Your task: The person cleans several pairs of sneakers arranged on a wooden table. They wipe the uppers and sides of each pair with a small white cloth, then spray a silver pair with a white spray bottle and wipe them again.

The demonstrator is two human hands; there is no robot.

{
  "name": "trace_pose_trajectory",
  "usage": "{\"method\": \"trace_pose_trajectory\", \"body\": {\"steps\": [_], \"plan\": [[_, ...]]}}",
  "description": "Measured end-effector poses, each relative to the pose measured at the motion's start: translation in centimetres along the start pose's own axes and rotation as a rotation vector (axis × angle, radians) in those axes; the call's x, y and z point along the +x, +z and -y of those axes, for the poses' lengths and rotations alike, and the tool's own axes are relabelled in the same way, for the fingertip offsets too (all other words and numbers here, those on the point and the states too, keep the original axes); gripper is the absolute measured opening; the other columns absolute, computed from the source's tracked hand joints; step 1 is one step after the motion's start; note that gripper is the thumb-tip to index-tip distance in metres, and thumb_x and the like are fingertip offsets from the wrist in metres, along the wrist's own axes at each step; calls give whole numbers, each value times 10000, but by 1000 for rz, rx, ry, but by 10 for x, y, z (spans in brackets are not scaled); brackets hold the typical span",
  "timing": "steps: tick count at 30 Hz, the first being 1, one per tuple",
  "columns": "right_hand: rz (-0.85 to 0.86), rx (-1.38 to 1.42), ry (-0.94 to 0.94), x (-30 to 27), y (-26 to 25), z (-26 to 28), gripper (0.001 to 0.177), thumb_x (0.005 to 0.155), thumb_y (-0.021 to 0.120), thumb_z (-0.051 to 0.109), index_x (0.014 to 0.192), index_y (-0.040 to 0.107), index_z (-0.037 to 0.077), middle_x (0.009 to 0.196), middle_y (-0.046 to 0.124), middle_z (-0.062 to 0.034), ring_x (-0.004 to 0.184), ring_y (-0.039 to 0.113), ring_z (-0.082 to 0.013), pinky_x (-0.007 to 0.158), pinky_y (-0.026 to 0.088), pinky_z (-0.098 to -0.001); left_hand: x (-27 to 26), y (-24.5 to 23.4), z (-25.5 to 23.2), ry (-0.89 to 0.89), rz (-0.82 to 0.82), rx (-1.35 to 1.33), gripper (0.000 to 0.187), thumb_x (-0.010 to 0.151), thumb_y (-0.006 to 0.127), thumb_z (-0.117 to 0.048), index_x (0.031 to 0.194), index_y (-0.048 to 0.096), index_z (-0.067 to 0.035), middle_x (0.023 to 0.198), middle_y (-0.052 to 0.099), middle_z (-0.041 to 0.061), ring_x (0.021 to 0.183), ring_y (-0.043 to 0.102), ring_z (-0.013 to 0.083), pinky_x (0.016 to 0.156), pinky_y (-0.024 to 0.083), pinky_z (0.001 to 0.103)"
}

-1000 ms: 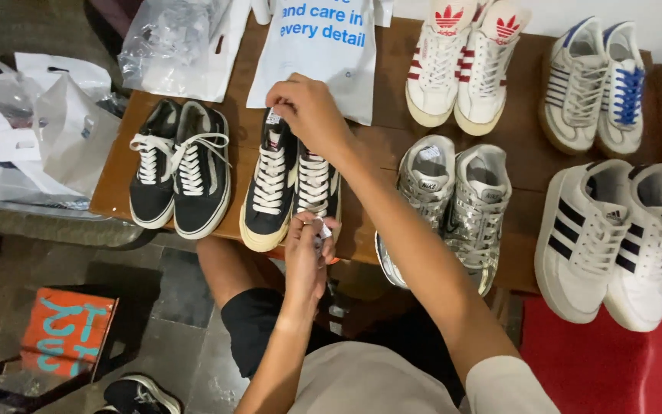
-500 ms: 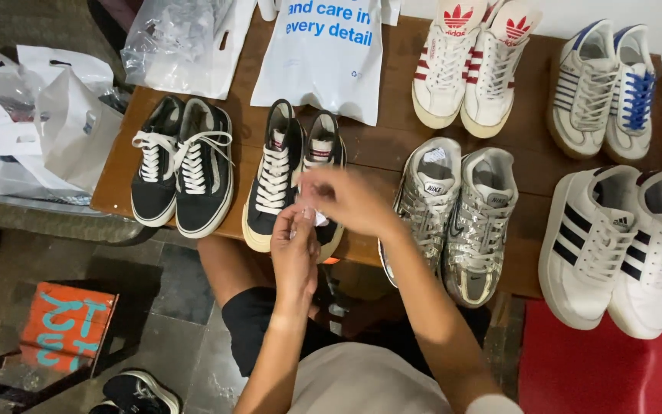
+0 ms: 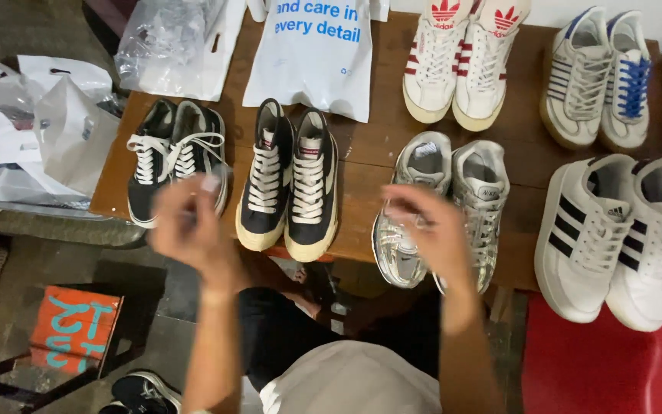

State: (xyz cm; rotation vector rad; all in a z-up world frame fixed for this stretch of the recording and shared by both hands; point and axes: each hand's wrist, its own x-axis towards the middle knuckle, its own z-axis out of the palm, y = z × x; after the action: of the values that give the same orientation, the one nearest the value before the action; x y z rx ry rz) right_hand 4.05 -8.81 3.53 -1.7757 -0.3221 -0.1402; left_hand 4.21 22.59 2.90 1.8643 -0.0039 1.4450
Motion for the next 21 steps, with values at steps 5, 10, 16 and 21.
{"method": "trace_pose_trajectory", "body": {"steps": [5, 10, 16, 21], "plan": [[-408, -260, 102, -30, -80, -24, 162, 1037, 647, -11, 1170, 721, 45, 1012, 730, -125, 915, 711, -243, 888, 585, -365, 53, -1, 73, -133, 197, 54, 105, 950, 814, 74, 960, 786, -27, 869, 751, 81, 756, 640, 185, 689, 508, 312], [-546, -388, 231, -65, -127, -80, 166, 1113, 552, 5, 1211, 686, 12, 1100, 709, -140, 996, 692, -219, 928, 574, -330, 76, 19, 147, -40, 443, 297, 46, 990, 829, 17, 1029, 813, -1, 931, 792, 97, 820, 735, 175, 723, 605, 296], [-555, -404, 267, -84, -128, -105, 161, 1105, 573, 12, 1208, 696, 2, 1110, 709, -145, 1066, 676, -232, 951, 543, -342, 77, 48, 223, -84, 762, 354, 97, 901, 801, -28, 992, 823, -3, 952, 789, 128, 857, 748, 234, 805, 581, 346], [-610, -389, 303, -88, -120, -117, 159, 1096, 565, 12, 1176, 698, 47, 1033, 701, -114, 981, 658, -213, 928, 535, -359, 94, 42, 172, -854, 476, 130, 166, 1071, 528, -241, 1061, 683, -182, 990, 721, -55, 663, 504, 32, 566, 427, 187]]}}
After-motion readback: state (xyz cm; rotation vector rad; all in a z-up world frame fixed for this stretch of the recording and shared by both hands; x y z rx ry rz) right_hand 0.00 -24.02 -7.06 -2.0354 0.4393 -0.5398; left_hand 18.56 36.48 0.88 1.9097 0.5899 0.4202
